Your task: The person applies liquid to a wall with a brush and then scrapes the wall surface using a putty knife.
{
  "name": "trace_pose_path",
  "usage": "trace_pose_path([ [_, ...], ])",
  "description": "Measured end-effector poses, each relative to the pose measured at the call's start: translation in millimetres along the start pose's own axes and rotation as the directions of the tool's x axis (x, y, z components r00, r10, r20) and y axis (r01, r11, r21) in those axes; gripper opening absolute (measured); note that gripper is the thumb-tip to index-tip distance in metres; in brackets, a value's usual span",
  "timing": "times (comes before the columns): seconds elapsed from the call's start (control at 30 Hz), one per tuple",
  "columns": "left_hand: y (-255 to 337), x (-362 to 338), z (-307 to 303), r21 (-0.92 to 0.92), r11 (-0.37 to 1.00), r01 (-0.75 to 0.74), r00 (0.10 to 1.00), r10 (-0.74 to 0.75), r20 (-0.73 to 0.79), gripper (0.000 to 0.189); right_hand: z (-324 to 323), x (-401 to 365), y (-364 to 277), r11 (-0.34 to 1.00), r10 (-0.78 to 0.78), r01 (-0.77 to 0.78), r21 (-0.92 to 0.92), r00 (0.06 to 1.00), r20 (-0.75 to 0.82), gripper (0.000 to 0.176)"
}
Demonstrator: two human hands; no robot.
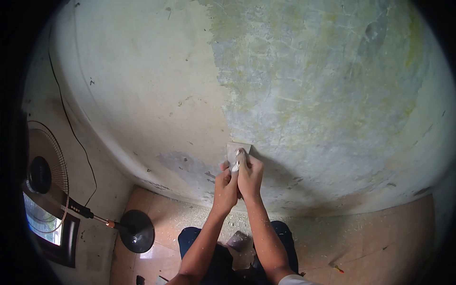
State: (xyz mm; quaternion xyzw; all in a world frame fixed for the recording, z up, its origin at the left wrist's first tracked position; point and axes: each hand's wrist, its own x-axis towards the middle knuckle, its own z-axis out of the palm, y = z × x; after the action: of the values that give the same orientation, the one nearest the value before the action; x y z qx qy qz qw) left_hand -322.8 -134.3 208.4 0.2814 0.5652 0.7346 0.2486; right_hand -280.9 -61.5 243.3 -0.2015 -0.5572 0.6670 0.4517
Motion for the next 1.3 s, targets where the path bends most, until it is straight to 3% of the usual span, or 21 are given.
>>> trace_pose_path([
  [0.07,-3.1,-10.2,-6.1,-0.170,0.973,0.153,0.982,-0.131,0.134,0.033,-3.6,-2.6,-2.8,0.989,0.134,-0.130,-0.064,0.989,0.063,0.046],
  [0.13,-15.9,-18.3,-15.4,-0.147,0.947,0.286,0.955,-0.268,0.127,0.029,-26.0,9.4,41.5,0.975,0.125,-0.104,-0.195,0.987,0.101,0.048],
  [0.2,-44.9,-17.5,-34.9,-0.063,0.967,0.247,0.964,-0.239,0.117,0.028,-53.4,15.8,81.6,0.850,0.291,-0.099,-0.517,0.906,0.306,0.048],
  [0.23,-47.3,-16.3,-50.5,0.128,0.970,0.207,0.968,-0.222,0.116,0.025,-52.3,16.5,62.1,0.680,0.481,-0.150,-0.718,0.830,0.283,0.044],
  [0.27,-51.8,-16.7,-67.9,0.355,0.935,0.021,0.990,-0.069,0.125,0.026,-56.9,11.6,61.3,0.679,0.495,-0.159,-0.717,0.820,0.287,0.044],
  [0.33,-46.3,-30.5,-100.0,0.817,0.575,-0.045,0.998,-0.011,0.063,0.035,-68.9,4.6,63.2,0.692,0.305,0.185,-0.698,0.801,0.515,0.039],
  [0.37,-54.8,-38.4,-119.9,0.901,0.432,-0.032,0.999,-0.009,0.040,0.041,-81.2,8.2,71.7,0.546,0.446,0.165,-0.821,0.772,0.452,0.039],
  [0.4,-67.6,-47.7,-138.9,0.960,0.278,-0.019,1.000,0.000,0.019,0.049,-86.8,6.6,71.6,0.549,0.449,0.164,-0.819,0.769,0.455,0.039],
  [0.43,-68.3,-53.3,-148.6,0.984,0.175,0.039,0.999,-0.045,-0.032,0.052,-90.8,4.2,70.8,0.410,0.483,0.190,-0.892,0.785,0.389,0.040],
  [0.47,-71.9,-54.4,-150.5,0.984,0.173,0.045,0.998,-0.043,-0.038,0.052,-91.8,2.0,70.8,0.261,0.504,0.213,-0.942,0.802,0.321,0.040],
  [0.53,-75.5,-55.5,-149.0,0.956,0.290,-0.028,0.995,0.099,-0.001,0.049,-90.4,-0.9,73.8,0.377,0.476,0.207,-0.903,0.793,0.380,0.038],
  [0.6,-47.7,-40.7,-129.4,0.916,0.402,0.002,1.000,0.003,-0.004,0.039,-86.5,-0.7,83.9,0.487,0.440,0.195,-0.851,0.787,0.432,0.036],
  [0.63,-42.4,-35.6,-123.6,0.644,0.758,0.104,0.982,-0.179,0.052,0.036,-81.2,0.1,92.8,0.656,0.449,0.077,-0.751,0.760,0.470,0.035],
  [0.67,-35.9,-32.7,-115.8,0.249,0.932,0.263,0.933,-0.312,0.182,0.040,-77.0,-0.6,100.8,0.786,0.450,-0.054,-0.615,0.734,0.510,0.036],
  [0.7,-19.7,-35.3,-102.3,0.058,0.938,0.341,0.916,-0.345,0.205,0.049,-67.2,-3.4,98.5,0.785,0.451,-0.055,-0.617,0.732,0.510,0.036],
  [0.77,-27.8,-35.6,-92.4,0.015,0.933,0.358,0.921,-0.356,0.158,0.050,-43.1,-11.6,96.0,0.904,0.379,-0.252,-0.346,0.847,0.372,0.039],
  [0.8,-34.6,-35.1,-90.3,-0.028,0.928,0.371,0.924,-0.366,0.111,0.050,-30.8,-16.4,96.8,0.905,0.378,-0.254,-0.341,0.848,0.372,0.039],
  [0.87,-55.1,-31.8,-89.6,-0.019,0.946,0.323,0.943,-0.320,0.085,0.053,-6.6,-23.7,100.5,0.945,0.326,-0.317,-0.084,0.871,0.368,0.043],
  [1.0,-95.3,-27.0,-86.8,0.015,0.944,0.331,0.933,-0.325,-0.156,0.059,19.3,-40.8,143.5,0.959,0.281,-0.282,-0.026,0.937,0.209,0.045],
  [1.07,-132.9,-18.5,-86.3,0.131,0.985,0.112,0.951,-0.068,-0.302,0.058,25.2,-43.2,152.3,0.948,0.317,-0.318,-0.020,0.935,0.159,0.047],
  [1.3,-93.8,-12.9,-81.8,0.202,0.977,0.060,0.972,-0.011,-0.235,0.052,35.7,-31.1,142.6,0.989,0.131,-0.127,-0.076,0.990,0.047,0.050],
])
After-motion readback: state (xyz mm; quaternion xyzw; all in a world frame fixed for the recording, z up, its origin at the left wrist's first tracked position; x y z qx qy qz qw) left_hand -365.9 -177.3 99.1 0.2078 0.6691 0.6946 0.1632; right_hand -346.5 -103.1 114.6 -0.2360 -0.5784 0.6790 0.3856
